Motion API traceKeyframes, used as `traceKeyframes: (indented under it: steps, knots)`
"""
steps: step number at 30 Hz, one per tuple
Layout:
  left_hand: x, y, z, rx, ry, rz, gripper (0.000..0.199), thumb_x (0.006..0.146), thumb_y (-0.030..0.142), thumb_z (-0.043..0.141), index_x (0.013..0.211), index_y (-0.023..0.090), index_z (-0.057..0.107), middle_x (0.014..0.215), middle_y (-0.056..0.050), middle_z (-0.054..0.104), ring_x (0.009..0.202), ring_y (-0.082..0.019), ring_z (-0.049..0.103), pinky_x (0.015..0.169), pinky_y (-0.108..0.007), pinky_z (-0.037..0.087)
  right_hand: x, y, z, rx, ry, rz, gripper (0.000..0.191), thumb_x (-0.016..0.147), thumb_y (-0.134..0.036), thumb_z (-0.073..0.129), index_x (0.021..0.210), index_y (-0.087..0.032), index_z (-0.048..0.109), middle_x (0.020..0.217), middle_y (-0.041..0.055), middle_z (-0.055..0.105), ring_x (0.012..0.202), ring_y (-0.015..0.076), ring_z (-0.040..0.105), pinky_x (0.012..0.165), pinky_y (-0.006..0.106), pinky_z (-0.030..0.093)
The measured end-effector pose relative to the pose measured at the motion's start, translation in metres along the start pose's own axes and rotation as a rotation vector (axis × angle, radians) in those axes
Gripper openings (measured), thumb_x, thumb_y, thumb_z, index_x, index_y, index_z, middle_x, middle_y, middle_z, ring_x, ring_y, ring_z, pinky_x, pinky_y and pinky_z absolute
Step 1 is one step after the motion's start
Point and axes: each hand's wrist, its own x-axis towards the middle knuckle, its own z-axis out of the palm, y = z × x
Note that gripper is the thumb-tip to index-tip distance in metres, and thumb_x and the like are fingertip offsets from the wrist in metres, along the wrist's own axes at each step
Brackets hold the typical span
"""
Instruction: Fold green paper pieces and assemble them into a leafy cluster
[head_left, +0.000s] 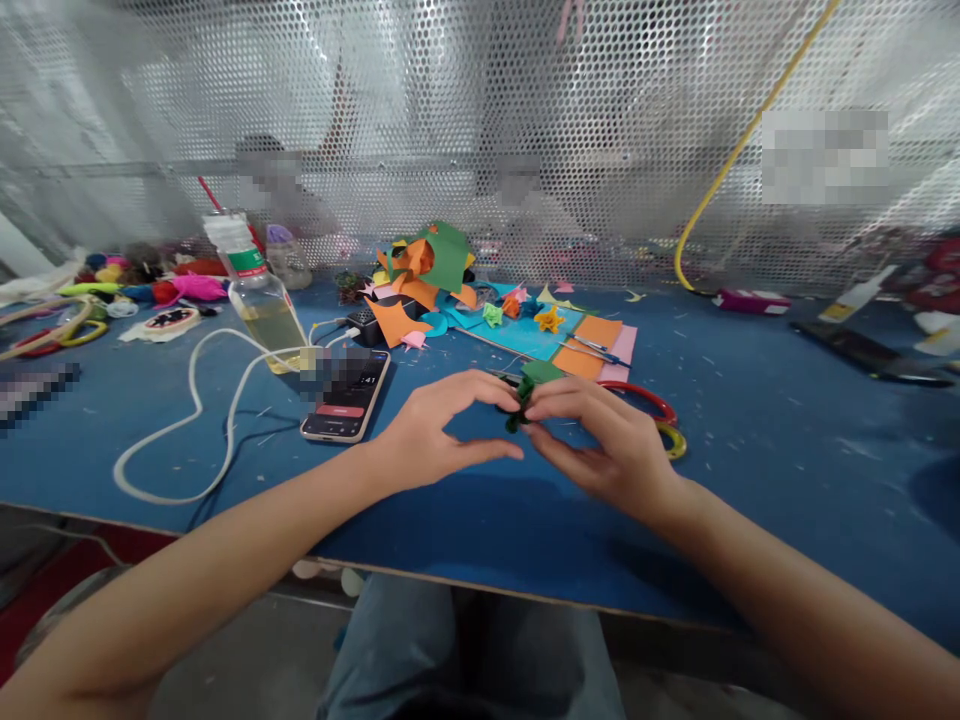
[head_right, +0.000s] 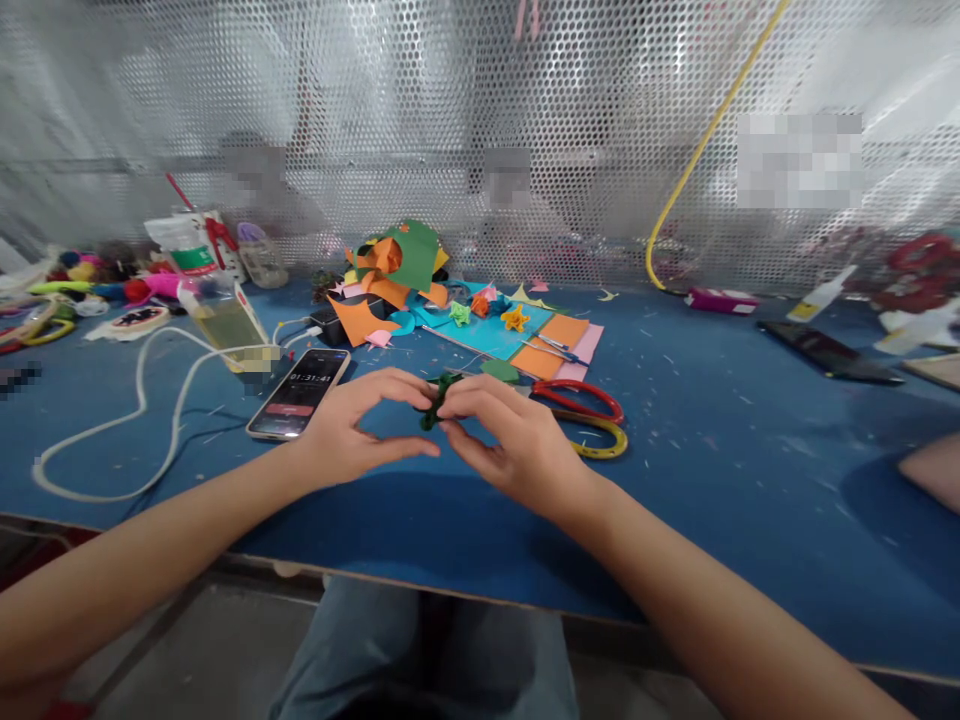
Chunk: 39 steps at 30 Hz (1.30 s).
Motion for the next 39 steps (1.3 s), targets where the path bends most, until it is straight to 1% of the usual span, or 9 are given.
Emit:
traceKeyframes:
  steps: [5,11,17,20,23,29,35,37,39]
  knots:
    - [-0.002,0.000,0.001,0.072,0.073,-0.002,0.028,0.069,0.020,0.073,0.092,0.015,0.057,0.087,-0.007,0.067,0.083,-0.014,0.064,0.077,-0.025,0.053,0.000,-0.004,0.000,0.026,-0.015,-0.030,0.024,0.077,-0.004,0.058,0.092,-0.021,0.050,0.083,0.0030,0.061,0.080,0.0127,0.061,0.072,0.023,0.051]
    - [-0.003,0.005,0.003,0.080,0.113,-0.034,0.022,0.071,0.017,0.070,0.087,0.016,0.055,0.086,-0.006,0.067,0.082,-0.014,0.065,0.077,-0.025,0.053,-0.002,-0.009,0.003,0.039,0.012,0.087,0.022,0.076,-0.007,0.058,0.088,-0.023,0.048,0.082,-0.0001,0.060,0.074,0.0101,0.059,0.069,0.020,0.049]
    - [-0.002,0.005,0.003,0.090,0.205,-0.020,0.026,0.068,0.021,0.073,0.082,0.018,0.052,0.095,-0.007,0.065,0.091,-0.016,0.062,0.080,-0.030,0.052,-0.003,-0.014,0.003,0.016,0.017,0.134,0.020,0.076,-0.009,0.058,0.085,-0.024,0.047,0.081,0.0000,0.061,0.074,0.0122,0.060,0.069,0.023,0.049]
    - [0.000,0.005,0.000,0.196,0.169,-0.013,0.022,0.067,0.028,0.074,0.075,0.017,0.057,0.103,-0.010,0.064,0.096,-0.019,0.061,0.083,-0.035,0.052,-0.002,-0.015,0.003,-0.003,0.020,0.146,0.020,0.077,-0.010,0.057,0.084,-0.025,0.047,0.080,0.0000,0.061,0.073,0.0129,0.061,0.068,0.024,0.050]
    - [0.002,0.004,-0.001,0.226,0.138,-0.004,0.021,0.067,0.031,0.074,0.075,0.017,0.061,0.107,-0.011,0.064,0.096,-0.020,0.061,0.083,-0.036,0.052,-0.002,-0.014,0.003,-0.005,0.018,0.147,0.019,0.078,-0.010,0.056,0.084,-0.025,0.048,0.080,-0.0002,0.062,0.073,0.0131,0.061,0.068,0.025,0.050]
    - [0.001,0.004,0.000,0.227,0.114,0.007,0.009,0.074,0.022,0.068,0.078,0.017,0.063,0.108,-0.011,0.064,0.098,-0.020,0.061,0.080,-0.034,0.054,-0.004,-0.012,0.003,0.025,0.039,0.185,0.019,0.076,-0.010,0.059,0.085,-0.024,0.050,0.082,-0.0012,0.063,0.072,0.0119,0.062,0.068,0.023,0.051]
    - [0.001,0.006,0.002,0.273,0.142,0.024,0.007,0.074,0.012,0.061,0.079,0.016,0.062,0.106,-0.012,0.064,0.095,-0.019,0.062,0.077,-0.033,0.054,-0.004,-0.014,0.006,0.025,0.028,0.193,0.017,0.077,-0.011,0.059,0.084,-0.024,0.050,0.079,-0.0011,0.063,0.073,0.0126,0.062,0.067,0.023,0.052]
    - [0.001,0.005,0.002,0.256,0.147,0.036,0.006,0.074,0.013,0.062,0.079,0.016,0.063,0.105,-0.012,0.064,0.093,-0.018,0.063,0.074,-0.031,0.055,-0.003,-0.015,0.006,0.013,0.020,0.200,0.015,0.078,-0.012,0.058,0.084,-0.024,0.050,0.079,-0.0006,0.063,0.072,0.0128,0.062,0.066,0.024,0.053]
    - [0.002,0.005,0.002,0.228,0.151,0.049,0.008,0.073,0.019,0.067,0.079,0.016,0.064,0.103,-0.011,0.065,0.092,-0.019,0.063,0.074,-0.031,0.055,-0.002,-0.016,0.005,0.005,0.012,0.205,0.014,0.079,-0.013,0.057,0.083,-0.024,0.050,0.079,-0.0003,0.063,0.070,0.0128,0.062,0.065,0.024,0.053]
